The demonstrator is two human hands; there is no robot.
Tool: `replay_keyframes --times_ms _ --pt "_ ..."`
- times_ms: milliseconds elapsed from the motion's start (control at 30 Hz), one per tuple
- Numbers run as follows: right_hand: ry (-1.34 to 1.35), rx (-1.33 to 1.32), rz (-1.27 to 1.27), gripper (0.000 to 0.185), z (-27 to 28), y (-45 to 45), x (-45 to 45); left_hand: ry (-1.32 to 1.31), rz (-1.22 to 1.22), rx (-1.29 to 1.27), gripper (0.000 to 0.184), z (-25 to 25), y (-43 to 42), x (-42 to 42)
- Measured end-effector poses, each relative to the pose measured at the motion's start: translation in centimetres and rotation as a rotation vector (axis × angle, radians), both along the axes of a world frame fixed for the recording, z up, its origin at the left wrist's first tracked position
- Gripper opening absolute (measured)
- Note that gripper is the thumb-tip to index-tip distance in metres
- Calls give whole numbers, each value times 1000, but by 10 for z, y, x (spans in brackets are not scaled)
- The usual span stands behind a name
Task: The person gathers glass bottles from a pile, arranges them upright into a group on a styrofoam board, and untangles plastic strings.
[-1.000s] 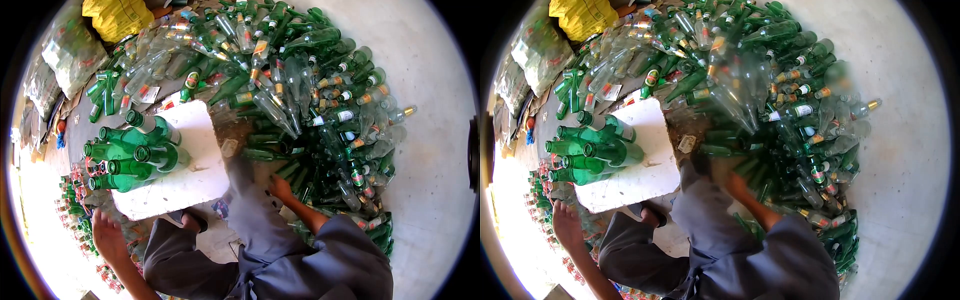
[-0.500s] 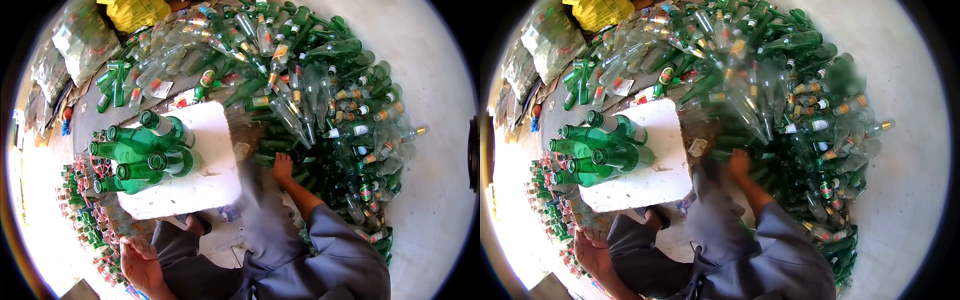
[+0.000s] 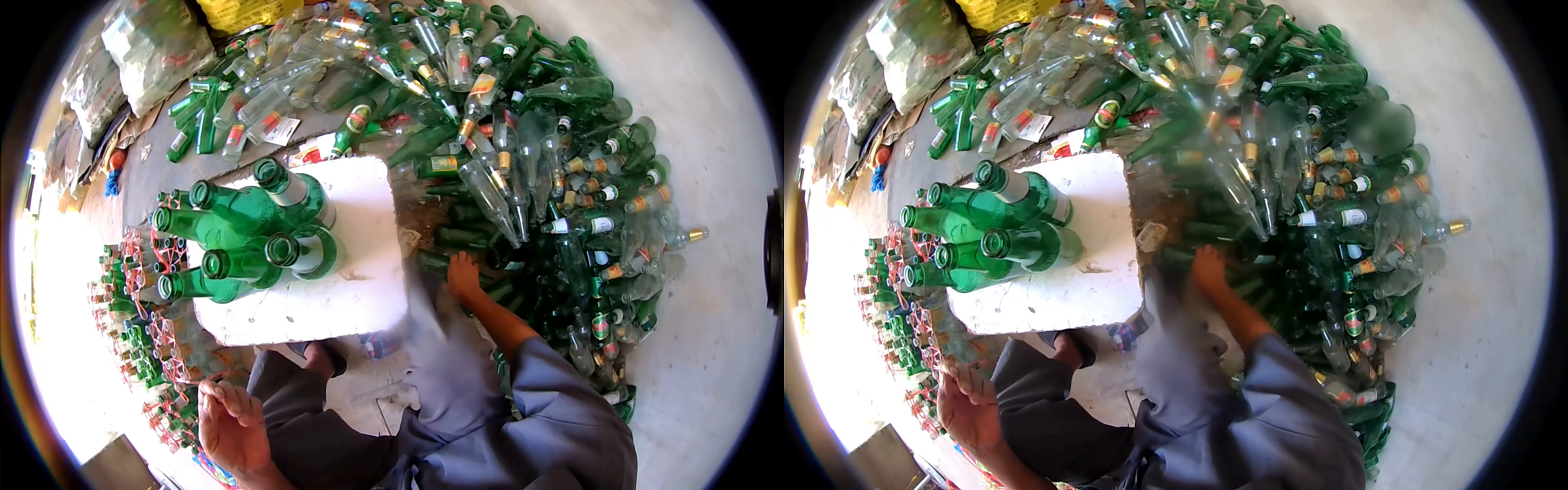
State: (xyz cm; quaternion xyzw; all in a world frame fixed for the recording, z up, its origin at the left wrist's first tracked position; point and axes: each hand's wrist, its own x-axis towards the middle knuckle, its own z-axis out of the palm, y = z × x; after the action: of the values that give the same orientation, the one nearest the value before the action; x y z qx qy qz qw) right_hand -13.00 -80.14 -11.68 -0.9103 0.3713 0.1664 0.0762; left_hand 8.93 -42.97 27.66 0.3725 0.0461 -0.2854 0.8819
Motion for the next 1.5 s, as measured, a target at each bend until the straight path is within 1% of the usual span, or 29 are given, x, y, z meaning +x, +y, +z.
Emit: replay_keyframes --times_ms 33,133,233,333,400,433,500,567,600,633,733,800,833,867,933,967,1000,1067,1100,1133,1200,1267,1333,1367,1400,1467,1500 --pt "-12 14 20 66 6 1 4 4 3 -3 15 0 1 1" --pt "-96 200 -37 74 26 5 7 5 29 -14 15 0 1 0" --pt "-199 211 -130 70 39 13 8 19 43 -37 15 -1 3 0" --pt "-194 273 -86 64 49 10 5 39 57 -41 14 1 5 -1" --pt "-178 414 -210 64 65 9 7 47 79 -45 14 -1 8 -2" --pt "-169 482 -272 64 84 10 11 -6 -6 -68 16 -5 14 0" --pt "-201 606 -395 65 138 14 20 28 50 -75 15 -4 15 -1" --pt "-221 776 -573 63 147 11 20 32 85 -66 14 0 13 -3" --pt "-223 883 -688 60 135 0 13 13 77 -50 13 -1 14 -3" --pt "-224 990 -803 58 137 -4 10 -6 69 -34 13 -3 15 -2" --pt "-718 1497 -901 48 142 -4 0 -98 61 56 12 -1 13 -5" --pt "-726 1621 -1040 44 174 -9 8 -196 9 130 13 -4 12 -7" --pt "-729 1682 -1110 43 197 -10 13 -223 31 184 13 -1 8 -10" --pt "-769 1691 -1120 42 219 -9 19 -215 33 237 11 3 4 -13" --pt "-850 1713 -1138 39 262 1 35 -298 -4 355 8 10 -5 -22" --pt "-901 1740 -1107 46 278 6 41 -354 -3 435 8 9 -9 -27" --pt "-927 1785 -1107 43 294 10 46 -409 -49 477 9 12 -12 -31" --pt "-978 1878 -1098 38 323 17 58 -523 -157 506 12 11 -19 -41" --pt "-988 1967 -1063 37 336 23 61 -529 -179 462 15 17 -27 -48" --pt "-996 1985 -1036 37 351 32 64 -625 -205 462 23 15 -30 -52" --pt "-1005 2016 -986 37 378 54 70 -1014 -384 692 42 34 -35 -56" --pt "-999 2039 -966 39 387 69 74 -1245 -261 610 56 41 -52 -67" --pt "-969 2099 -992 41 400 91 75 -1307 -353 618 58 60 -61 -73" --pt "-958 2033 -964 42 411 104 73 -1366 -325 604 58 62 -68 -75" --pt "-923 2242 -786 46 393 103 68 -1425 -299 589 58 64 -74 -78" --pt "-866 2363 -472 49 391 120 63 -1601 -246 548 62 56 -81 -78" --pt "-915 1794 -412 46 378 133 62 -1686 -221 524 64 52 -82 -78"
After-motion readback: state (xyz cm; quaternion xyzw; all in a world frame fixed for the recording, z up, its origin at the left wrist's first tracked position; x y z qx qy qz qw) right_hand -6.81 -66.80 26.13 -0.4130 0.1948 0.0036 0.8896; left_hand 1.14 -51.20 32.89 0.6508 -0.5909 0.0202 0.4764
